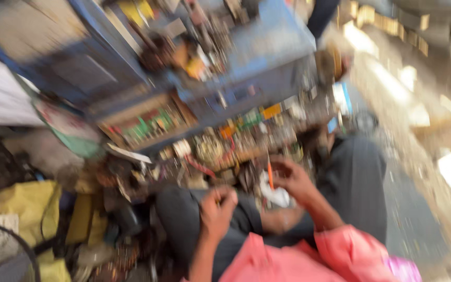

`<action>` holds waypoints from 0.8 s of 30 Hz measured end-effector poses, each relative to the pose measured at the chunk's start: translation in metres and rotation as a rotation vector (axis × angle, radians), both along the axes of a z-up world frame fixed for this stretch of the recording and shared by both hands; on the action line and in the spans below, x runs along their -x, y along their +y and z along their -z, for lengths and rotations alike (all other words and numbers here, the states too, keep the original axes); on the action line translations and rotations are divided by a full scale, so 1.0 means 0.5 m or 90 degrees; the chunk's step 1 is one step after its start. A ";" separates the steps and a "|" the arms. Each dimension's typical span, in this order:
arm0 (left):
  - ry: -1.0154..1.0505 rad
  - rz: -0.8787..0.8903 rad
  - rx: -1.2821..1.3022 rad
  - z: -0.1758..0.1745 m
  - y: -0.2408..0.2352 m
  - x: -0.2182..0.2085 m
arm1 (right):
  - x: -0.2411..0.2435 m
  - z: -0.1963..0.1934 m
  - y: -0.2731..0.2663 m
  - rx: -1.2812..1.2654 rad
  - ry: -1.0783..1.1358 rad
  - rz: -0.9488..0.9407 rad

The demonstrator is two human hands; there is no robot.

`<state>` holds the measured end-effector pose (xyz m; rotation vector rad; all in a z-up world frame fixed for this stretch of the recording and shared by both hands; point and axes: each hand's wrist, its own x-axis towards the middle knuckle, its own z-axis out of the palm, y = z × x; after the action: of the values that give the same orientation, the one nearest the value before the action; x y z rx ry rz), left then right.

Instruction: The person manipulates thin wires and components of a small motor using a small screwdriver and pliers, and then works with a small metal component by hand.

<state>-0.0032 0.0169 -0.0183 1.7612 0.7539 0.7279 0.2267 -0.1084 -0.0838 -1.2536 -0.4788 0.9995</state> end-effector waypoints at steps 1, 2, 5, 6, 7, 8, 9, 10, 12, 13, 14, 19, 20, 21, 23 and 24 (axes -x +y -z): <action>-0.013 0.016 -0.023 0.006 0.006 -0.009 | 0.003 0.016 -0.013 -0.011 -0.027 0.008; 0.012 0.016 0.005 0.008 0.009 -0.013 | 0.013 0.030 -0.030 -0.021 -0.054 0.016; -0.026 0.003 0.017 -0.020 0.049 -0.063 | -0.003 0.037 -0.023 0.056 -0.003 0.098; -0.009 0.007 -0.044 -0.041 0.071 -0.090 | -0.016 0.029 -0.012 0.053 -0.008 0.114; 0.010 0.009 -0.102 -0.057 0.079 -0.102 | -0.009 0.025 -0.017 0.053 -0.012 0.127; 0.029 0.012 -0.159 -0.070 0.094 -0.117 | -0.006 0.023 -0.018 0.053 -0.017 0.140; -0.001 0.032 -0.243 -0.074 0.108 -0.136 | -0.004 0.023 -0.022 0.061 -0.043 0.143; -0.030 0.053 -0.326 -0.072 0.128 -0.155 | -0.001 0.024 -0.024 0.068 -0.068 0.146; -0.024 0.092 -0.417 -0.047 0.172 -0.191 | 0.006 0.026 -0.028 0.081 -0.093 0.147; 0.006 0.110 -0.431 -0.028 0.200 -0.210 | 0.006 0.027 -0.024 0.080 -0.095 0.147; 0.037 0.128 -0.445 -0.007 0.228 -0.225 | 0.009 0.027 -0.022 0.079 -0.098 0.147; 0.346 0.167 -0.591 0.083 0.310 -0.263 | 0.006 0.025 -0.035 0.108 -0.093 0.141; 0.376 0.168 -0.599 0.093 0.315 -0.266 | 0.005 0.026 -0.034 0.121 -0.095 0.140; 0.319 0.176 -0.582 0.104 0.310 -0.269 | 0.007 0.027 -0.038 0.119 -0.099 0.150; 0.208 0.182 -0.540 0.130 0.283 -0.275 | 0.010 0.026 -0.042 0.119 -0.109 0.161; 0.214 0.200 -0.538 0.142 0.271 -0.283 | 0.018 0.023 -0.041 0.082 -0.144 0.179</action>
<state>0.1382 0.1522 -0.0895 2.7438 0.3665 0.5716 0.2177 -0.1291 -0.0954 -1.5121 -0.4012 0.6625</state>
